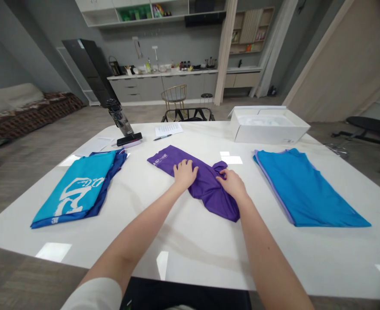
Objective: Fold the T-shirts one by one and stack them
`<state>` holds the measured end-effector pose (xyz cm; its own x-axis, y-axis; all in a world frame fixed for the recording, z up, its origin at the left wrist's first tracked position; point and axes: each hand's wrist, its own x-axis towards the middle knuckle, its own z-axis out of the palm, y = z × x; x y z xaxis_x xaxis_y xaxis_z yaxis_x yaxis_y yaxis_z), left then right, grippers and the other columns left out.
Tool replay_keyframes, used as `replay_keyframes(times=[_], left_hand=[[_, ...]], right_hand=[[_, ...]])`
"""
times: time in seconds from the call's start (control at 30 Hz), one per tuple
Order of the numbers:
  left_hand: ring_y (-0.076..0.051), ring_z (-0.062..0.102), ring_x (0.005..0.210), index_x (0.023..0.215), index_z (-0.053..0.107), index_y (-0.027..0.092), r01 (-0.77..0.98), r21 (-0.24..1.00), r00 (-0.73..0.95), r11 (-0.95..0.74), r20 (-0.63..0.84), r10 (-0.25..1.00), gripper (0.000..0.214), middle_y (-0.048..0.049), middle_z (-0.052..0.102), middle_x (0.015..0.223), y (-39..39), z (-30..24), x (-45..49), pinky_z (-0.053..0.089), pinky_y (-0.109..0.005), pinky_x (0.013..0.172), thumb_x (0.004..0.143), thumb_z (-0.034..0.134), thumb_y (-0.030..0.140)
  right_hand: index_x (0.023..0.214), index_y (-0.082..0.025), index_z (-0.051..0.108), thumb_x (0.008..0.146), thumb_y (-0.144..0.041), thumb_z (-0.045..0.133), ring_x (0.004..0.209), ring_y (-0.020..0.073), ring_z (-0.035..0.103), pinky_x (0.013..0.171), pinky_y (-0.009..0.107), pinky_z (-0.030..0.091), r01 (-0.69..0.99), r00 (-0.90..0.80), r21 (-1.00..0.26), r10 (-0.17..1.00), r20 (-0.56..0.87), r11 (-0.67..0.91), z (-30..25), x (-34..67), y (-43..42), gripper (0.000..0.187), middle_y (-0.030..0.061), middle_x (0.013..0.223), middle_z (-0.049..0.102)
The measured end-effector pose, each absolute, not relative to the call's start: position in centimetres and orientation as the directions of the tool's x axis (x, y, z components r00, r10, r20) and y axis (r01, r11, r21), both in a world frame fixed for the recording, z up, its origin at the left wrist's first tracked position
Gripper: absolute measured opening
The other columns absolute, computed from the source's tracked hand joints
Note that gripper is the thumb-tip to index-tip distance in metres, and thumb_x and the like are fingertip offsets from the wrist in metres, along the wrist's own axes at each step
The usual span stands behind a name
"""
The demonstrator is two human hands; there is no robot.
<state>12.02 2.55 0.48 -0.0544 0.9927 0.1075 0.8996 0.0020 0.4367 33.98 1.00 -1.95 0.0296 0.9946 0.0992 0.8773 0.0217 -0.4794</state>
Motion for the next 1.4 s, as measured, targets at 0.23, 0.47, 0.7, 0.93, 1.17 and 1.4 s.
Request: replay_keyframes(times=[0.23, 0.47, 0.7, 0.93, 1.17, 1.4], left_hand=[[-0.038, 0.007, 0.159, 0.164, 0.026, 0.021, 0.976, 0.217, 0.057, -0.028, -0.126, 0.990, 0.087, -0.0147, 0.014, 0.172, 7.0, -2.7, 10.8, 0.005, -0.069, 0.124, 0.096, 0.022, 0.075], [-0.031, 0.013, 0.160, 0.164, 0.028, 0.026, 0.881, 0.213, 0.443, -0.422, -0.058, 0.895, 0.078, -0.0076, 0.018, 0.173, 9.4, -2.6, 10.6, 0.004, -0.061, 0.127, 0.099, 0.023, 0.070], [-0.024, 0.027, 0.156, 0.158, 0.041, 0.026, 0.839, 0.292, 0.455, -0.460, 0.088, 0.886, 0.066, -0.0058, 0.039, 0.165, 8.1, -1.9, 11.1, 0.003, -0.053, 0.129, 0.105, 0.020, 0.058], [-0.040, 0.012, 0.158, 0.162, 0.032, 0.029, 0.906, 0.335, 0.301, -0.260, -0.075, 0.951, 0.076, -0.0102, 0.020, 0.172, 5.5, -2.6, 13.7, 0.004, -0.074, 0.121, 0.098, 0.034, 0.068], [-0.029, 0.040, 0.149, 0.137, 0.064, 0.028, 0.853, 0.434, 0.276, -0.290, 0.097, 0.956, 0.044, -0.0063, 0.053, 0.155, 5.0, -2.8, 13.0, 0.014, -0.067, 0.124, 0.107, 0.035, 0.041], [-0.026, 0.065, 0.113, 0.101, 0.072, 0.023, 0.777, 0.582, 0.142, -0.241, 0.210, 0.967, 0.016, -0.0078, 0.074, 0.116, 4.9, -2.6, 13.2, 0.028, -0.061, 0.119, 0.098, 0.057, 0.027]], right_hand=[[0.100, -0.023, 0.072, 0.088, -0.035, 0.073, 0.088, 0.0254, 0.072, 0.077, 0.032, 0.050, 0.905, -0.126, -0.417, 0.989, -0.079, 0.082, -0.9, 32.6, 0.0, 0.017, 0.0072, 0.092, 0.077], [0.097, -0.019, 0.066, 0.094, -0.029, 0.063, 0.047, 0.0164, 0.066, 0.064, 0.025, 0.050, 0.794, -0.321, -0.606, 0.883, -0.342, 0.054, 0.3, 28.6, -2.3, 0.011, -0.0039, 0.051, 0.062], [0.088, -0.021, 0.069, 0.094, -0.033, 0.065, 0.076, 0.0205, 0.072, 0.072, 0.027, 0.047, 0.786, -0.402, -0.554, 0.908, -0.122, 0.273, 0.0, 24.8, -3.5, 0.014, 0.0033, 0.077, 0.074], [0.086, -0.021, 0.066, 0.096, -0.037, 0.061, 0.048, 0.0155, 0.062, 0.052, 0.026, 0.045, 0.680, -0.476, -0.716, 0.839, -0.264, 0.160, 0.3, 24.7, -4.0, 0.020, 0.0008, 0.064, 0.070], [0.068, -0.019, 0.060, 0.095, -0.042, 0.060, 0.044, 0.0100, 0.053, 0.050, 0.023, 0.040, 0.621, -0.470, -0.778, 0.838, -0.277, 0.092, 1.1, 26.3, -3.7, 0.035, 0.0003, 0.059, 0.069], [0.064, -0.021, 0.058, 0.095, -0.049, 0.057, 0.052, 0.0133, 0.057, 0.057, 0.025, 0.039, 0.657, -0.415, -0.721, 0.904, -0.104, 0.219, 0.4, 27.5, -2.7, 0.042, 0.0003, 0.058, 0.067]])
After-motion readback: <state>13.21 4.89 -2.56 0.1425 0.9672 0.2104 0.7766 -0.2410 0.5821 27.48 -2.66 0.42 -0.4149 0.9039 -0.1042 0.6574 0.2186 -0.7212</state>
